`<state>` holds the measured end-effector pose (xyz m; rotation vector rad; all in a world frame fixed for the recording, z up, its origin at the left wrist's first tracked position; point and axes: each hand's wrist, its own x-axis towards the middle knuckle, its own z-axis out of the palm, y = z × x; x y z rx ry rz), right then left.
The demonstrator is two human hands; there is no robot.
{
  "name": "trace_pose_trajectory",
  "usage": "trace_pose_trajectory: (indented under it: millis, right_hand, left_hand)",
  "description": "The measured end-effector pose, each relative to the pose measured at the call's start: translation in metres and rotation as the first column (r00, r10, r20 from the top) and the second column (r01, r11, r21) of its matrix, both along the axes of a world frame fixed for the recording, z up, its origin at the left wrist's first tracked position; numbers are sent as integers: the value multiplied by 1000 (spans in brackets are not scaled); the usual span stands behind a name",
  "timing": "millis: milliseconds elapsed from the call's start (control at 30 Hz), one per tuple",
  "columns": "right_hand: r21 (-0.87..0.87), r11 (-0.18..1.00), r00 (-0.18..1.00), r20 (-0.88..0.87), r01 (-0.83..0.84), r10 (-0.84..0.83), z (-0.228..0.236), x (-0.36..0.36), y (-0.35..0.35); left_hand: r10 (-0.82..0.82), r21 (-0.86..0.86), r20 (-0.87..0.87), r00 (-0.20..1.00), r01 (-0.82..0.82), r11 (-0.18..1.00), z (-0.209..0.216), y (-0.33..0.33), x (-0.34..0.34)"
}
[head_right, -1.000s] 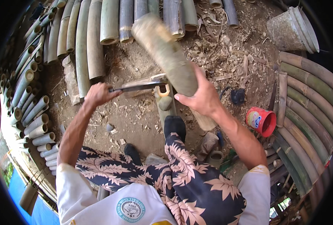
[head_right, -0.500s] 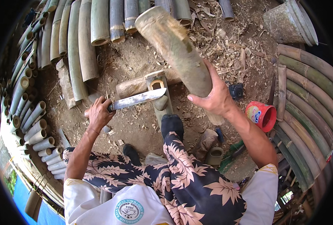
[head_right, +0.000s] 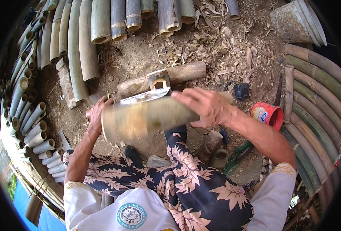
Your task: The person carves and shapes segments of bamboo using a large knife. They trim the ends of bamboo stalks, carve a round hole into one segment, and fit another piece into the hole.
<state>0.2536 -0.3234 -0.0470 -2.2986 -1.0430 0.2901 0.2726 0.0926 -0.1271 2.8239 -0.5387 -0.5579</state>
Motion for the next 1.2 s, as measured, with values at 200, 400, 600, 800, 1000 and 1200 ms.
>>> trace_pose_trajectory:
  millis: [200,400,600,800,1000,1200]
  right_hand:
    - [-415,892,908,280,-178,312,-28,47,-9]
    - [-112,919,858,331,-379,394,-10,25,9]
    - [-345,937,999,26,49,-43,-10,-5,-13]
    - [-152,665,646,-155,731,-747,-49,-159,10]
    - [-261,161,99,-235,952,-967,-128,-271,79]
    - [-353,260,239,-104,899,-965,-81,-273,59]
  left_hand:
    - [20,107,-87,996,-11,994,-1,-4,10]
    - [-11,43,-2,1000,11,999,-7,-6,10]
    - [157,-187,-370,916,-239,953,6,7,35]
    - [759,-447,-52,649,-695,563,21,14,136]
    - [493,-286,435,754,-404,869,-12,42,231]
    - [453,-260,385,804,-376,889,-40,42,247]
